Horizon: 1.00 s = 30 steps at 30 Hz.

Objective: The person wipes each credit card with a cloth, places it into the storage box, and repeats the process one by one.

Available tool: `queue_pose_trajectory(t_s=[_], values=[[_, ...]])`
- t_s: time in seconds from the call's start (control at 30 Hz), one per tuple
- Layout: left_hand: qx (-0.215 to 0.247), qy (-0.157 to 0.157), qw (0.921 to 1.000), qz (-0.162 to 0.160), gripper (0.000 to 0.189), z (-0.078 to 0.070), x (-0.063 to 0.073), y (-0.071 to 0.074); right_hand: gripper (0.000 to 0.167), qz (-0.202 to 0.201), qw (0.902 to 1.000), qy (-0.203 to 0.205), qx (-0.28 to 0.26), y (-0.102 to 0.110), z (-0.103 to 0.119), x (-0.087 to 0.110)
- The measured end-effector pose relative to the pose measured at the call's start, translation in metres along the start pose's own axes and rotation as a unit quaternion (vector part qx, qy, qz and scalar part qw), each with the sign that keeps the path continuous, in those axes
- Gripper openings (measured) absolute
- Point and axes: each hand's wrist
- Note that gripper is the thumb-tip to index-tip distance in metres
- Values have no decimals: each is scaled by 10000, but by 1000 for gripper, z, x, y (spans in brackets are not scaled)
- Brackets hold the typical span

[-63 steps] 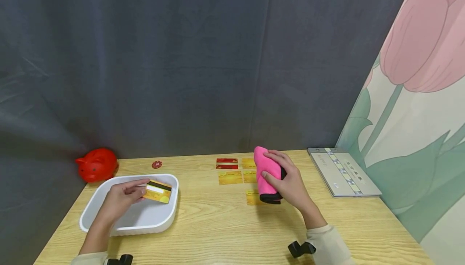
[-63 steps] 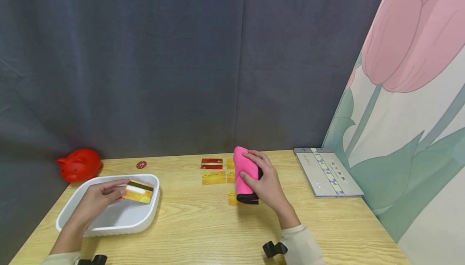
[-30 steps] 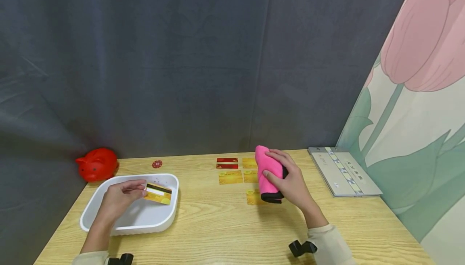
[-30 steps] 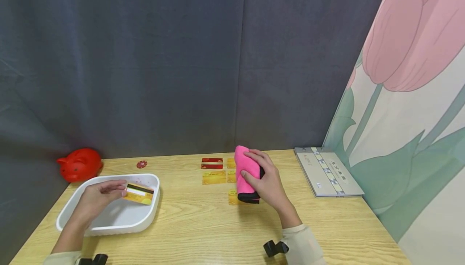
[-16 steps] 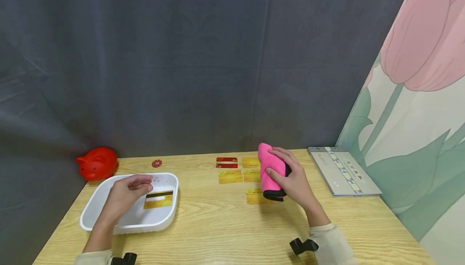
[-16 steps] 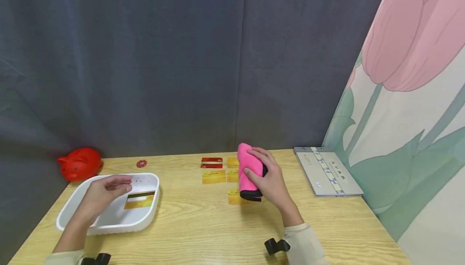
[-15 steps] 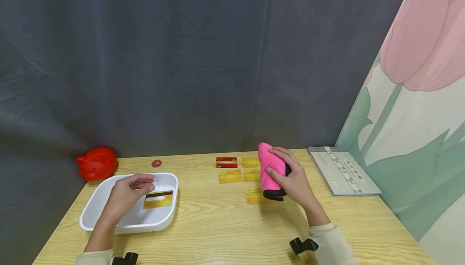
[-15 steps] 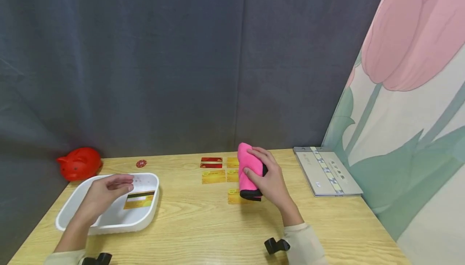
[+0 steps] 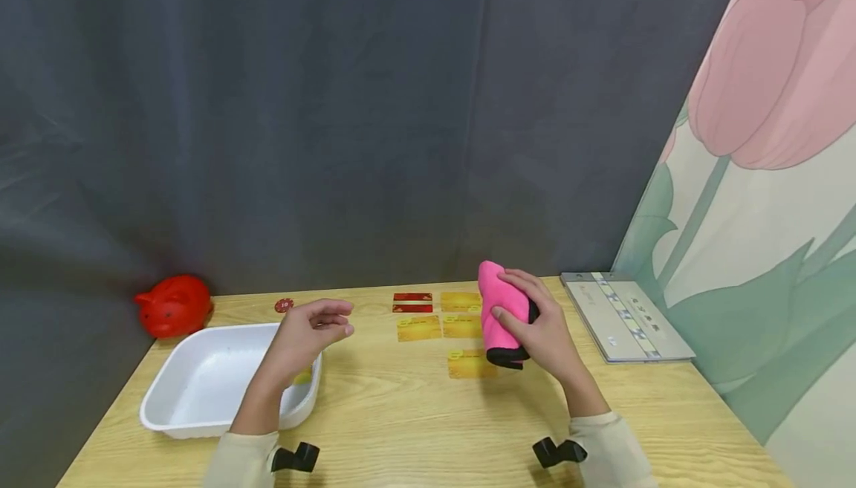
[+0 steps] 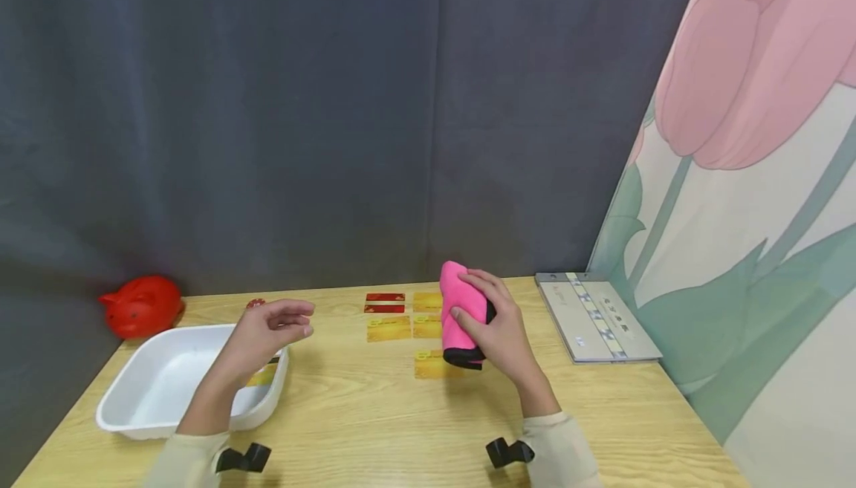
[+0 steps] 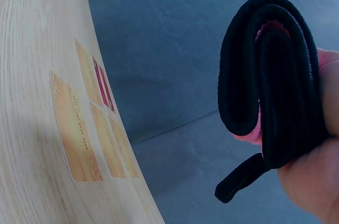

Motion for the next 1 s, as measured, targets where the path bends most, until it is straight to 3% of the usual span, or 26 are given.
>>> queue_pose_trajectory(t_s=[0.2,0.3,0.4,0.5,0.63,0.83,1.0], values=[[136,-167,9997,122,32,3,-25,-54,52,-106,9999,93,12,6,-1,-1],[280,-215,9989,294,32,13,-37,-79,52,-133,9998,150,-29,7,-3,-1],[611,-162,9969,459,33,28,-44,-94,52,-83,9998,162,-100,5,-5,-1],[897,-23,9945,533,36,44,-46,-101,52,-48,9998,120,-129,4,-6,-1],[929,23,9946,465,41,62,-47,-104,52,-51,9999,54,-79,4,-6,-1],[444,4,9987,256,43,84,-55,-108,52,-41,10000,-28,-72,7,-4,-1],[3,-145,9998,149,43,91,-63,-107,52,-54,9999,-43,-93,7,-5,-2]])
Point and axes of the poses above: each hand's wrist, its own x-axis away from the middle knuckle, its own y-axis out of the back of the hand, z = x × y, and after that the axes turned 11 degrees about -y, right-handed
